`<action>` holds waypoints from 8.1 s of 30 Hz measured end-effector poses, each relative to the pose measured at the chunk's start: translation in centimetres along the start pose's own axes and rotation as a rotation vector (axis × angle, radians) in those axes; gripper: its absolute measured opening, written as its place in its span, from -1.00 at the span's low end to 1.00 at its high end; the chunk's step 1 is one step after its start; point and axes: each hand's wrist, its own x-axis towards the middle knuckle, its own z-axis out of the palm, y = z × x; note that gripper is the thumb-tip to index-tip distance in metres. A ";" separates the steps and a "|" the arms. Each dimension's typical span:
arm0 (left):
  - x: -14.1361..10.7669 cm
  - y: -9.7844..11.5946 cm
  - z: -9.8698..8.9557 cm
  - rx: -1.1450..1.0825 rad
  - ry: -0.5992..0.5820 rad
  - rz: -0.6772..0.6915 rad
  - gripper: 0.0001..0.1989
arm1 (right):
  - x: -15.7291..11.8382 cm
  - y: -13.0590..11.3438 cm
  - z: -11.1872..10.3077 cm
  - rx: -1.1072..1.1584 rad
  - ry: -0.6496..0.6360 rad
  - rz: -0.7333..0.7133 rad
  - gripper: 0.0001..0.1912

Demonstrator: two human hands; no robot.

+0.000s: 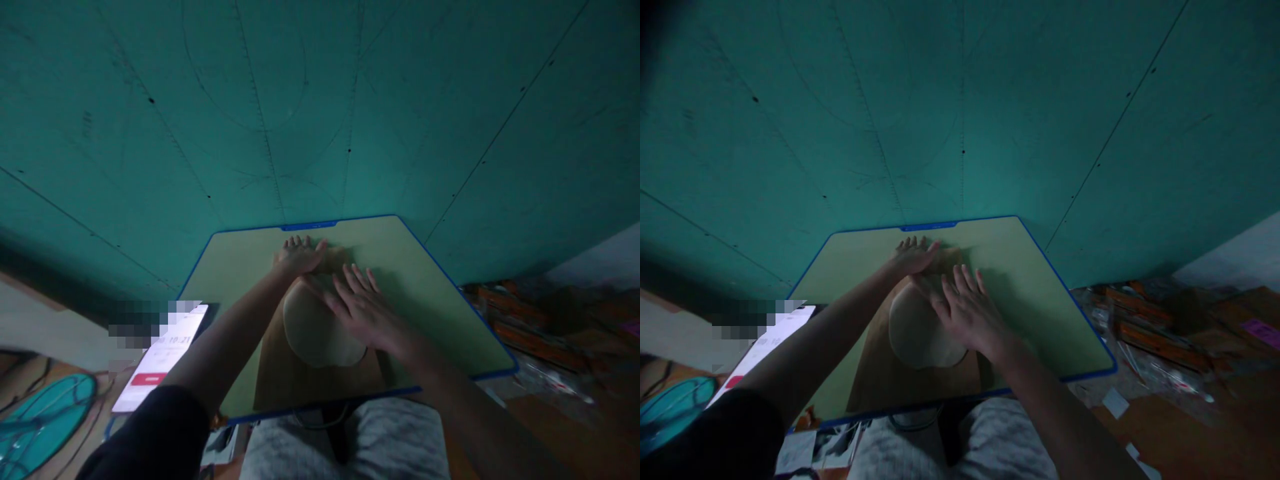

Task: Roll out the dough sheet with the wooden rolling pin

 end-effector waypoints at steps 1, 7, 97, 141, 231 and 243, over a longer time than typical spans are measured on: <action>0.4 0.4 0.2 -0.002 -0.008 -0.025 -0.36 | -0.1 -0.2 0.1 0.016 -0.016 0.002 -0.32; -0.7 1.5 -0.6 -0.007 -0.067 -0.048 -0.42 | -0.7 -1.5 0.7 0.095 -0.003 -0.037 -0.28; -15.0 -2.2 -1.2 -0.092 0.101 -0.044 -0.43 | -2.8 -7.1 0.3 -0.034 -0.065 -0.123 -0.32; -25.7 -0.5 -0.1 0.014 0.323 0.011 -0.47 | -4.6 -10.7 1.6 -0.047 0.100 -0.041 -0.39; -20.0 14.4 -0.7 -0.381 0.460 0.344 -0.59 | 14.9 -4.8 3.6 0.023 -0.022 0.024 -0.66; -24.9 11.8 0.9 -0.236 0.519 0.214 -0.55 | 16.7 -11.9 4.8 0.260 -0.053 -0.119 -0.69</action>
